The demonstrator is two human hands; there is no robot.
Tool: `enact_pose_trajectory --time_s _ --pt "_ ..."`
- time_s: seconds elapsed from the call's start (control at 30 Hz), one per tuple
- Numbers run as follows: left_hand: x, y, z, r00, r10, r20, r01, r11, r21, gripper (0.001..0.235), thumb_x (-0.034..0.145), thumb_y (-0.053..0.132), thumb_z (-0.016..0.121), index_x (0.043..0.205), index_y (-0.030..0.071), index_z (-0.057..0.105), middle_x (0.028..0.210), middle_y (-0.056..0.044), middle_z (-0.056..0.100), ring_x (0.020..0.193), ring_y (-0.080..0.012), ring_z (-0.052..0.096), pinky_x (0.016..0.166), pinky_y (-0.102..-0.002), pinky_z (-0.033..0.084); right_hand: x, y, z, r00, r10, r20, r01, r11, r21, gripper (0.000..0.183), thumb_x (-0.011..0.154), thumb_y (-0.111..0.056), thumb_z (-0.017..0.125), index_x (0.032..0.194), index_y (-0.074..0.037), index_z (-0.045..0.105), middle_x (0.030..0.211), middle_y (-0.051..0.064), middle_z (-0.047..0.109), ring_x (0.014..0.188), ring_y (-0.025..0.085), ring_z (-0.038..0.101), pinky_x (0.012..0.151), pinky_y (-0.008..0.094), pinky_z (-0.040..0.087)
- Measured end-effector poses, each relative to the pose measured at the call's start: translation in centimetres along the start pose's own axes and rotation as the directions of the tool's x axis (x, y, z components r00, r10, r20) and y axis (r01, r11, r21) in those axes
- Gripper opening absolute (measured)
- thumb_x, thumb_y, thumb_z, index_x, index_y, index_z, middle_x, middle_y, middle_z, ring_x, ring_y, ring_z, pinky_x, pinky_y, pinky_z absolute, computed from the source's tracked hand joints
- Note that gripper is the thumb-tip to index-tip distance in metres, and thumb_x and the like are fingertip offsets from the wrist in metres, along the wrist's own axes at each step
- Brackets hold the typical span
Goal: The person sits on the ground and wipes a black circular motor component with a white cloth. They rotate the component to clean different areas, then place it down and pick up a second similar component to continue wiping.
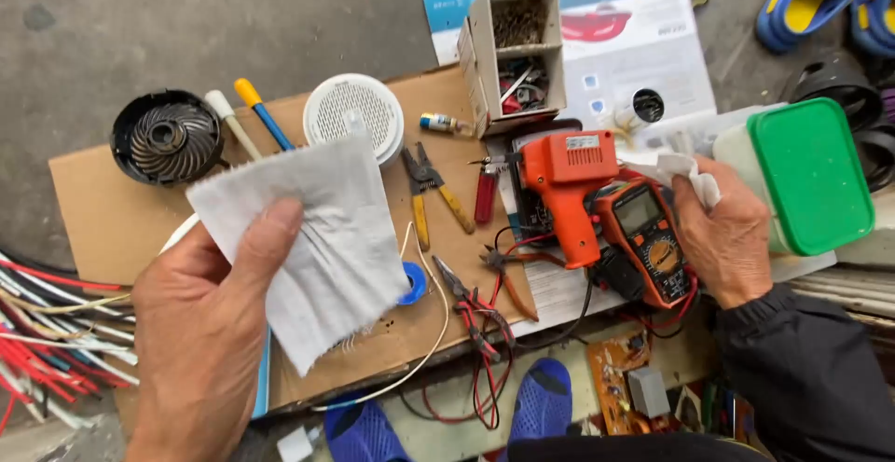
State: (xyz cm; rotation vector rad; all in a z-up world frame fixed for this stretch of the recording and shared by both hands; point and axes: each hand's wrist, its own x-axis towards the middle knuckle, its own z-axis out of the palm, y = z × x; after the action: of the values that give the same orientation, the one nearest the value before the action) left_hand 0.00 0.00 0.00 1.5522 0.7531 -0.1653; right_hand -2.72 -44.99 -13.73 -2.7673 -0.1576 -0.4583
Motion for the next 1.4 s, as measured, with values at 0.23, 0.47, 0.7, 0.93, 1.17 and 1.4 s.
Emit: enact_pose_trajectory --time_s 0.23,0.47,0.7,0.93,1.17,1.4 --pt "-5.0 -1.2 -0.7 0.983 -0.101 0.153 0.125 0.981 -0.151 0.042 0.093 0.01 0.071 0.133 0.0 0.083 0.13 -0.013 0.089 0.112 -0.0212 0.077 0.102 -0.038 0.068 -6.2 5.2 3.2 0.989 0.116 0.094 -0.091 0.967 -0.237 0.007 0.118 -0.014 0.063 0.115 -0.016 0.068 0.09 0.006 0.064 0.076 0.023 0.057 0.067 0.043 0.052" --pt "-6.0 -5.5 -2.6 0.953 -0.164 0.255 0.186 0.98 -0.064 0.029 0.101 0.02 0.076 0.125 0.004 0.083 0.109 -0.012 0.086 0.092 -0.0214 0.074 0.086 -0.039 0.06 -8.5 6.5 2.3 0.918 0.303 0.254 -0.181 0.893 -0.411 0.049 0.097 -0.031 0.064 0.14 -0.009 0.057 0.132 0.019 0.069 0.117 0.043 0.067 0.093 0.057 0.054" --pt "-9.1 -6.7 -3.2 0.856 -0.097 0.508 0.012 0.986 0.168 0.028 0.103 0.031 0.081 0.091 0.006 0.084 0.09 -0.004 0.081 0.081 -0.0142 0.067 0.078 -0.028 0.044 -3.3 -17.9 -16.7 0.797 0.403 0.449 -0.556 0.779 0.289 0.069 0.086 -0.035 0.08 0.153 -0.027 0.068 0.144 0.003 0.082 0.136 0.014 0.075 0.116 0.034 0.054" --pt "-12.0 -5.8 -0.9 0.781 -0.117 0.614 0.049 0.991 0.127 0.03 0.102 0.035 0.078 0.102 0.004 0.081 0.093 -0.006 0.079 0.078 -0.0146 0.068 0.074 -0.028 0.048 -11.9 -25.3 -9.6 0.819 0.358 0.449 -0.563 0.344 0.752 0.064 0.091 -0.017 0.08 0.152 -0.015 0.065 0.145 0.006 0.081 0.126 0.019 0.078 0.112 0.032 0.059" --pt "-12.9 -4.7 0.3 0.84 -0.201 0.504 0.166 0.979 0.114 0.033 0.1 0.024 0.076 0.118 -0.003 0.084 0.102 -0.014 0.084 0.084 -0.0221 0.07 0.078 -0.037 0.057 -12.9 -28.8 -5.0 0.542 0.404 0.737 -0.642 -0.367 0.674 0.049 0.092 -0.006 0.078 0.14 0.007 0.076 0.117 0.022 0.088 0.098 0.027 0.078 0.086 0.038 0.064" --pt "-6.4 -5.9 2.0 0.844 -0.371 0.387 0.392 0.92 0.026 0.021 0.101 0.015 0.079 0.103 -0.005 0.082 0.102 -0.024 0.088 0.089 -0.0356 0.08 0.093 -0.047 0.067 -8.7 -27.1 -1.2 0.103 0.621 0.777 -0.464 -0.661 0.59 0.047 0.092 0.0 0.076 0.137 0.015 0.077 0.121 0.031 0.082 0.104 0.04 0.071 0.095 0.047 0.057"
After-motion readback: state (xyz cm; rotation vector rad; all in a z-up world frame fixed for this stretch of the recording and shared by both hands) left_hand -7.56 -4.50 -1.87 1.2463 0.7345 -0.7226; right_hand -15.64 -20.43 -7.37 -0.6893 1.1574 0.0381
